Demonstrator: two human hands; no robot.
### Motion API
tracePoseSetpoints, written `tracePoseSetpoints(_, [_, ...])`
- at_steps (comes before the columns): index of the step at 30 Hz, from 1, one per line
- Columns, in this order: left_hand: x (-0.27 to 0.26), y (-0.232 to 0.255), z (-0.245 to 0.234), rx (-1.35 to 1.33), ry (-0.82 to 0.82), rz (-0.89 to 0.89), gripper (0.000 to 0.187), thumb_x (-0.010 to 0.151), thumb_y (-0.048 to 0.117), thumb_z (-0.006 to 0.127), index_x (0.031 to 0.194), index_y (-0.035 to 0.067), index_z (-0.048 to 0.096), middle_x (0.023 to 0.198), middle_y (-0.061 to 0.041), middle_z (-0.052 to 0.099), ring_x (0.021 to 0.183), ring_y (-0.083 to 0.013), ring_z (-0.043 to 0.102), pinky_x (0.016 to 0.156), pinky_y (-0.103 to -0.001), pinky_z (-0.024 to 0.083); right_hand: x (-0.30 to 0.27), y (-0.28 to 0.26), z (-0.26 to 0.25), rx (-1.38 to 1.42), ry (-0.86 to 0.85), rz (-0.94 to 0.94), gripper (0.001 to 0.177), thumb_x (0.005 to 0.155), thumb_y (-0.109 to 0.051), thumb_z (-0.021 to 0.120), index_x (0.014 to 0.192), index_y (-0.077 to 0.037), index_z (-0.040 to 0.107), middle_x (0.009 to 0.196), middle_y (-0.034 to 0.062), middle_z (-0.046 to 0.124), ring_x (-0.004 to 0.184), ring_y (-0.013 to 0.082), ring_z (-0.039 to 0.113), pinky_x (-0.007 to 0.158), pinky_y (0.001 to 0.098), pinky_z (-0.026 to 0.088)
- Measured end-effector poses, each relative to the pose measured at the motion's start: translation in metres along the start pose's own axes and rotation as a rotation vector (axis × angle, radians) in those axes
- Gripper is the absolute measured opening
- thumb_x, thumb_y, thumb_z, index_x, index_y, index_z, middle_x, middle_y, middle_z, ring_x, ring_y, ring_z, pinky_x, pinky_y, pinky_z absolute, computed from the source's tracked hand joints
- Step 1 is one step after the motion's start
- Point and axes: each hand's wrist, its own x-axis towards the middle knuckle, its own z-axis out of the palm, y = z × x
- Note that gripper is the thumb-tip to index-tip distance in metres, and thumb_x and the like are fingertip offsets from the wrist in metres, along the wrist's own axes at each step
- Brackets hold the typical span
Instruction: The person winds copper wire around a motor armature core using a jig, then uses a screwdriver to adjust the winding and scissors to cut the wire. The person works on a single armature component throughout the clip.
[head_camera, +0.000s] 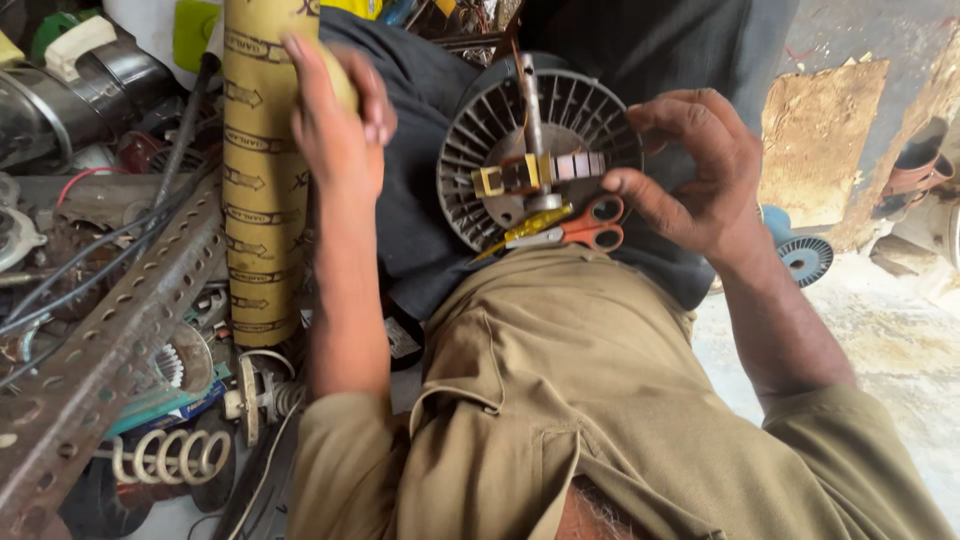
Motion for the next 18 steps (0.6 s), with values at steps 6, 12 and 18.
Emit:
tracePoseSetpoints(6, [-0.05, -0.024, -0.011, 0.123, 0.007, 0.009, 0.067, 0.109, 0.064, 0.035, 0.078, 0.006, 0.044, 0.078, -0.011, 0.057, 0.065, -0.0155, 0.047, 0.062, -0.028, 0.04, 0.02, 0.011, -0.009, 0.058, -0.126, -0.005, 0.041, 0.089, -0.023, 0.088, 0.113, 0.003, 0.068, 0.107, 0.0136, 0.068, 0.091, 0.02, 0.07, 0.078, 0.0283, 0.057])
tracePoseSetpoints(12, [-0.036, -0.041, -0.008, 0.446, -0.066, -0.039, 0.067, 0.114, 0.055, 0.03, 0.072, 0.006, 0.045, 0.07, -0.009, 0.053, 0.064, -0.0166, 0.051, 0.062, -0.031, 0.04, 0.052, 0.028, -0.003, 0.179, -0.058, 0.038, 0.029, 0.098, -0.023, 0.082, 0.109, 0.0, 0.07, 0.107, 0.0124, 0.069, 0.102, 0.022, 0.071, 0.089, 0.0307, 0.057])
tracePoseSetpoints(18, [0.046, -0.058, -0.009, 1.205, -0.207, 0.133, 0.034, 0.112, 0.025, 0.046, 0.093, 0.002, 0.062, 0.089, -0.021, 0.067, 0.083, -0.0406, 0.064, 0.075, -0.051, 0.049, 0.107, 0.038, 0.018, 0.057, -0.267, 0.175, 0.047, 0.092, -0.036, 0.078, 0.116, 0.004, 0.068, 0.109, 0.0172, 0.066, 0.092, 0.0261, 0.069, 0.079, 0.0347, 0.058])
